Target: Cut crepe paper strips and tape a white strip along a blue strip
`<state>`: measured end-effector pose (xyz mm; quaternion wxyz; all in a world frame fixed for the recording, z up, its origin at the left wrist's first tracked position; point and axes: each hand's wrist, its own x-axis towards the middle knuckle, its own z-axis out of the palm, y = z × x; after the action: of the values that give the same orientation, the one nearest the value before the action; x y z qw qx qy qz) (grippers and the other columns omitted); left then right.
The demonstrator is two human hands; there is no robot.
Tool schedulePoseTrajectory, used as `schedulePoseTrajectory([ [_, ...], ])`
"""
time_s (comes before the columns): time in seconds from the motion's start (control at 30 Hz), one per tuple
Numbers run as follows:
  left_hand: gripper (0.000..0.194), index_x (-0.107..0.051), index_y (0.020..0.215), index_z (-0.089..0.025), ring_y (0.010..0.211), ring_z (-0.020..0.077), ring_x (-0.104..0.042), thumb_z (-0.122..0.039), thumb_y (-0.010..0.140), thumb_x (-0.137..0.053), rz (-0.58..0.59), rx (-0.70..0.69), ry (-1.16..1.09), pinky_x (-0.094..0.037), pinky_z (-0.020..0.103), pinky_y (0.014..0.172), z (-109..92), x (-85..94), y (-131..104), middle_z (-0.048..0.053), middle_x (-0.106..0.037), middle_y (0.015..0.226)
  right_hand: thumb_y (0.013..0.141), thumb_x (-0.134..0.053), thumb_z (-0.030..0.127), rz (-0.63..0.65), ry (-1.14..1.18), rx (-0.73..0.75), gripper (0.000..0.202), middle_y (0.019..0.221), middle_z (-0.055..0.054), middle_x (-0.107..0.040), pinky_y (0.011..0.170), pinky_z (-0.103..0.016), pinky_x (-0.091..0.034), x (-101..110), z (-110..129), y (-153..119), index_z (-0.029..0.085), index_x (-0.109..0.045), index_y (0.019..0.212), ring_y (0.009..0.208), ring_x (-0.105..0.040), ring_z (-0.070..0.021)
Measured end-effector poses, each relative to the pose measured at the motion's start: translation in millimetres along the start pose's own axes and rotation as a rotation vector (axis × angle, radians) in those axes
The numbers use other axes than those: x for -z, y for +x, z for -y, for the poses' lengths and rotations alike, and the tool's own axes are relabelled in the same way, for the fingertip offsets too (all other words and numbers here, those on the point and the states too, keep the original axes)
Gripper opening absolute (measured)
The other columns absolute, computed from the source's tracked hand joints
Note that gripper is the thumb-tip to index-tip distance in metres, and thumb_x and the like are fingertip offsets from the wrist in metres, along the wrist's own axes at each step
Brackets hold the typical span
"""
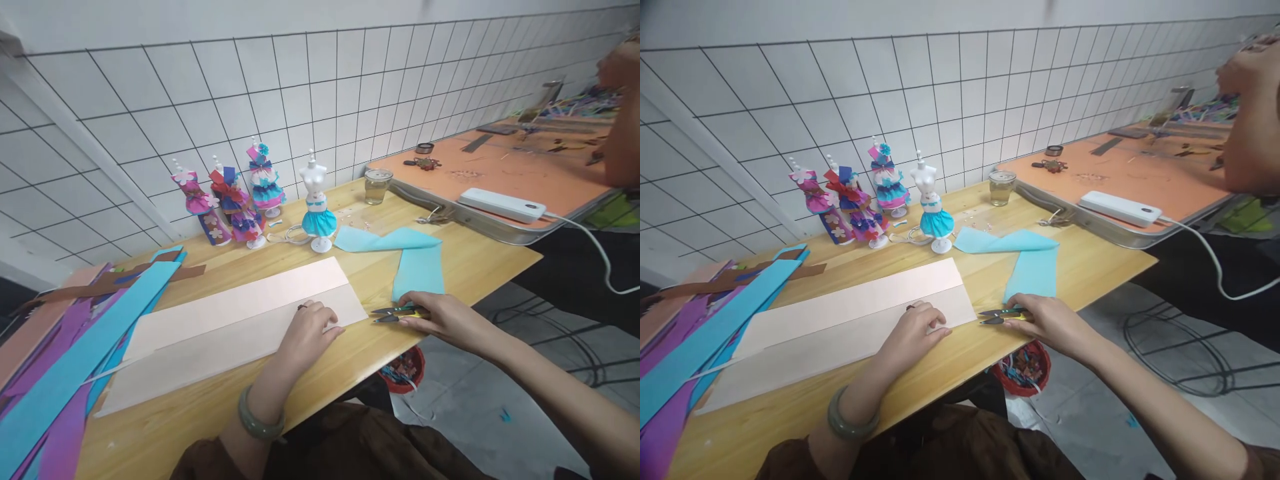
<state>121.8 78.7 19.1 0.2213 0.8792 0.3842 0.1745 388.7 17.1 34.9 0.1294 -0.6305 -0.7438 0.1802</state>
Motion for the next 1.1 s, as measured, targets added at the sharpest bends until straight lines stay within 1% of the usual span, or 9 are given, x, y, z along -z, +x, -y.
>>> schedulePoseTrajectory([
  [0.17,0.01,-0.058,0.068,-0.018,0.078,0.0148,-0.049,-0.026,0.074,-0.058,-0.011,-0.016,-0.038,-0.034,0.03,0.076,-2,-1.7,0,0.001,-0.057,0.072,0.08,-0.04,0.055,-0.006,-0.135,0.087,0.039,0.078,-0.003,-0.063,0.054,-0.025,-0.038,-9,-11,6,0.022,-0.056,0.094,0.066,-0.058,-0.0163],
  [0.37,0.009,-0.057,0.069,-0.018,0.08,0.0152,-0.049,-0.023,0.076,-0.054,-0.006,0.001,-0.103,-0.035,0.03,0.075,-4,2.1,-1,0.001,-0.058,0.073,0.082,-0.038,0.052,-0.053,-0.21,0.182,0.037,0.081,-0.005,-0.062,0.054,-0.026,-0.038,-12,-14,10,0.022,-0.056,0.091,0.07,-0.058,-0.018],
  [0.5,0.005,-0.058,0.076,-0.019,0.08,0.015,-0.049,-0.021,0.075,-0.054,0.005,0.015,-0.127,-0.036,0.029,0.074,-4,2.6,-2,0.0,-0.058,0.076,0.084,-0.034,0.05,-0.059,-0.201,0.15,0.037,0.083,-0.006,-0.061,0.059,-0.028,-0.04,-10,-11,8,0.02,-0.055,0.091,0.072,-0.058,-0.0188],
  [0.63,0.021,-0.06,0.094,-0.02,0.081,0.0158,-0.049,-0.024,0.074,-0.057,0.023,0.022,-0.132,-0.036,0.03,0.077,-4,0.7,-2,0.0,-0.058,0.077,0.085,-0.031,0.049,-0.04,-0.13,0.036,0.037,0.083,-0.006,-0.063,0.062,-0.028,-0.041,-7,-4,8,0.02,-0.052,0.095,0.073,-0.059,-0.0193],
  [0.7,0.022,-0.06,0.096,-0.02,0.082,0.0163,-0.049,-0.025,0.075,-0.057,0.028,0.012,-0.122,-0.036,0.031,0.078,-4,-0.7,-2,0.001,-0.058,0.077,0.083,-0.035,0.05,-0.004,-0.078,0.019,0.037,0.084,-0.006,-0.064,0.06,-0.028,-0.041,-7,1,9,0.02,-0.052,0.098,0.072,-0.059,-0.0193],
  [0.8,0.022,-0.06,0.097,-0.02,0.084,0.0169,-0.049,-0.024,0.076,-0.054,0.014,0.011,-0.12,-0.036,0.031,0.079,-2,-2.8,-2,0.002,-0.059,0.078,0.08,-0.044,0.048,0.041,0.035,0.091,0.035,0.09,-0.006,-0.064,0.062,-0.027,-0.043,-11,10,13,0.021,-0.054,0.1,0.076,-0.059,-0.0188],
  [0.9,0.027,-0.058,0.103,-0.02,0.085,0.017,-0.049,-0.023,0.077,-0.053,-0.009,0.023,-0.145,-0.036,0.032,0.08,-2,-3.8,-3,0.002,-0.06,0.08,0.082,-0.043,0.035,0.055,0.116,0.193,0.026,0.092,-0.005,-0.065,0.066,-0.027,-0.044,-17,21,19,0.022,-0.058,0.099,0.081,-0.059,-0.018],
  [1.0,0.029,-0.056,0.106,-0.02,0.086,0.0168,-0.049,-0.021,0.077,-0.052,-0.019,0.029,-0.16,-0.036,0.031,0.08,-3,-3.5,-4,0.001,-0.06,0.081,0.081,-0.042,0.025,0.063,0.098,0.251,0.025,0.092,-0.005,-0.066,0.07,-0.028,-0.044,-23,29,28,0.022,-0.06,0.099,0.082,-0.06,-0.0179],
  [1.1,0.032,-0.056,0.106,-0.021,0.085,0.0162,-0.049,-0.016,0.075,-0.051,-0.02,0.035,-0.166,-0.036,0.031,0.081,-4,-2.3,-4,0.0,-0.06,0.081,0.08,-0.044,0.023,0.059,0.048,0.296,0.025,0.093,-0.005,-0.066,0.071,-0.028,-0.044,-28,33,37,0.023,-0.061,0.098,0.083,-0.06,-0.0181],
])
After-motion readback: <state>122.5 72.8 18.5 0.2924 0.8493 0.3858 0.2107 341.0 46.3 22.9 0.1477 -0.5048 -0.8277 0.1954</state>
